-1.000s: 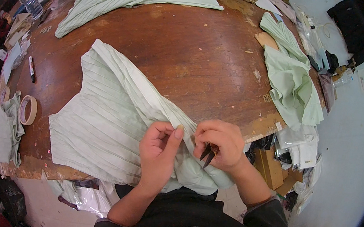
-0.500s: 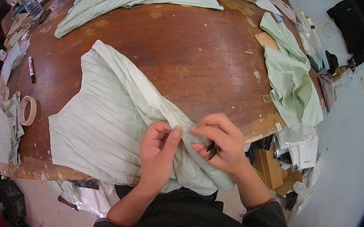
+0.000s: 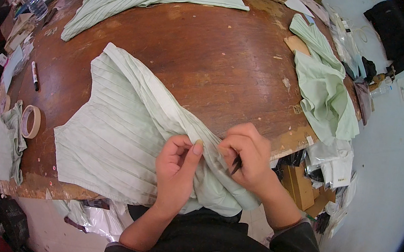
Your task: The person uses a small blade to cut along the edge of a light green pleated fabric laid on a wooden table. The person repeatedly repositions the fabric and continues cutting along its edge throughout the clip.
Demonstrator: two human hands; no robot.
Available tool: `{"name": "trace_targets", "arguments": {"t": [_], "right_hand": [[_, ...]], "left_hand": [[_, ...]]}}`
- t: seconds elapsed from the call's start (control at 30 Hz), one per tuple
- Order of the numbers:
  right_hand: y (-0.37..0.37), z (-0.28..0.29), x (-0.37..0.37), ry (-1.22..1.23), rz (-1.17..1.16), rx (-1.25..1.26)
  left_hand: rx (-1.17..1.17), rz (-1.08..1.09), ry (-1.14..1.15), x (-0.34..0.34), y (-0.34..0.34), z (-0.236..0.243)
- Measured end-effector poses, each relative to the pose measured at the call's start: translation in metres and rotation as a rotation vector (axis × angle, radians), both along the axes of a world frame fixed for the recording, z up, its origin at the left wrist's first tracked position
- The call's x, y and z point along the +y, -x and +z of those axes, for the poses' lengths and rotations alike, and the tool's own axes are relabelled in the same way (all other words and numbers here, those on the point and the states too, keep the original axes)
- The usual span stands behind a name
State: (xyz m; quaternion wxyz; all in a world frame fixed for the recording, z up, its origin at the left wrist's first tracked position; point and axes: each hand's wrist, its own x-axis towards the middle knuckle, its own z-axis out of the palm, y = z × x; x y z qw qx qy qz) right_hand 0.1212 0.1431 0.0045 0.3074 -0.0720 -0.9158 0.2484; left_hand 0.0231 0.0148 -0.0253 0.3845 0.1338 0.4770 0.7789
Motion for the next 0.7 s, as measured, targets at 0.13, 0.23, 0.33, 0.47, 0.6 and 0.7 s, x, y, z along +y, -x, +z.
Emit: {"name": "trace_targets", "arguments": {"t": [0.13, 0.23, 0.33, 0.47, 0.6, 0.7], "right_hand": [[-0.003, 0.023, -0.007, 0.387, -0.128, -0.189], [-0.009, 0.018, -0.003, 0.379, -0.068, -0.151], [-0.012, 0.014, 0.001, 0.196, -0.036, -0.181], [-0.011, 0.017, 0.007, -0.098, -0.033, -0.134], [-0.01, 0.018, 0.007, -0.112, -0.005, -0.126], [-0.01, 0.019, 0.006, -0.128, 0.0, -0.127]], "left_hand": [[-0.006, 0.007, -0.007, -0.002, 0.0, -0.006], [-0.076, -0.004, -0.026, -0.001, 0.0, -0.006], [-0.109, -0.02, -0.065, -0.001, 0.001, -0.005], [-0.122, -0.019, -0.076, -0.001, 0.001, -0.005], [-0.131, -0.019, -0.085, -0.001, 0.001, -0.005], [-0.126, -0.018, -0.105, -0.001, 0.001, -0.007]]}}
